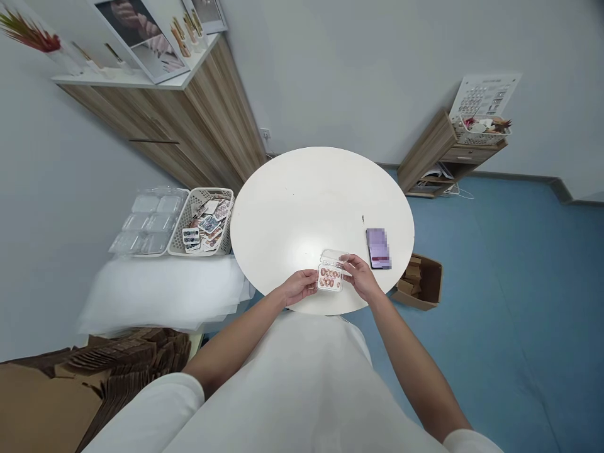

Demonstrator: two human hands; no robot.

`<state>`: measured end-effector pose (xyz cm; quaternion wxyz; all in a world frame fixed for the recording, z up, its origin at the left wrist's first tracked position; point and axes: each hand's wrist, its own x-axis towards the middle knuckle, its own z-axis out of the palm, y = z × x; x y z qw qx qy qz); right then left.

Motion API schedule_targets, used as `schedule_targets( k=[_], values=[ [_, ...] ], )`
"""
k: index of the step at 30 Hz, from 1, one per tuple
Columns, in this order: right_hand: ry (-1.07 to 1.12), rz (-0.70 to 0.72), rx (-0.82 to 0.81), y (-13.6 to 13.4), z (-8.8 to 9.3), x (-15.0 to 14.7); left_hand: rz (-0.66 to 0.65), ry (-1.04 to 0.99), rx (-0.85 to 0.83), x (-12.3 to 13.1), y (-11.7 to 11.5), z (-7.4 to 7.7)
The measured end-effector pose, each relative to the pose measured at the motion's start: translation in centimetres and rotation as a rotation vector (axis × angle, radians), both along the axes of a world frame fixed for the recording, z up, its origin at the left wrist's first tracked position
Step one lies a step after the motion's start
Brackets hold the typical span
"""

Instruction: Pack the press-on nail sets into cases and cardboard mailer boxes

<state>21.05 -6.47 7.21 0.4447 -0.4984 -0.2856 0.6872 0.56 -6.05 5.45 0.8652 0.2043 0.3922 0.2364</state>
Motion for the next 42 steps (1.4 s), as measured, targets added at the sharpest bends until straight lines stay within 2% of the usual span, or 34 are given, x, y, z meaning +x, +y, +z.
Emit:
schedule_targets(
  k=[5, 13, 21, 25, 29, 34, 38, 42],
  values=[
    [-0.006, 0.019, -0.068, -0.7, -0.4, 0.0, 0.040, 0.048, 0.010, 0.2, -0.1, -0.5],
    [0.012, -0.001, -0.015, -0.7, -1.2, -0.5, 0.097, 0.028, -0.002, 0.1, -0.3, -0.3],
    [-0.057, -0.012, 0.025, -0.8, -2.2, 0.1, 0.052, 0.025, -0.012, 0.3, 0.0, 0.5],
    [-0.093, -0.029, 0.014, -0.9, -2.5, 0.3, -0.003, 0.113, 0.080, 0.6, 0.0, 0.7],
    [-0.085, -0.080, -0.003, -1.2, -2.1, 0.1, 0.042, 0.236, 0.170, 1.2, -0.1, 0.4],
    [-0.116, -0.056, -0.091, -2.3, -1.7, -0.6, 0.066, 0.293, 0.289, 1.8, -0.1, 0.1],
    [-0.140, -0.128, -0.108, -2.7, -1.9, -0.7, 0.003, 0.425, 0.364, 2.2, -0.3, -0.2],
    [-0.154, -0.128, -0.074, -2.7, -2.5, -0.4, -0.035, 0.467, 0.406, 2.7, -0.6, -0.6]
  ],
)
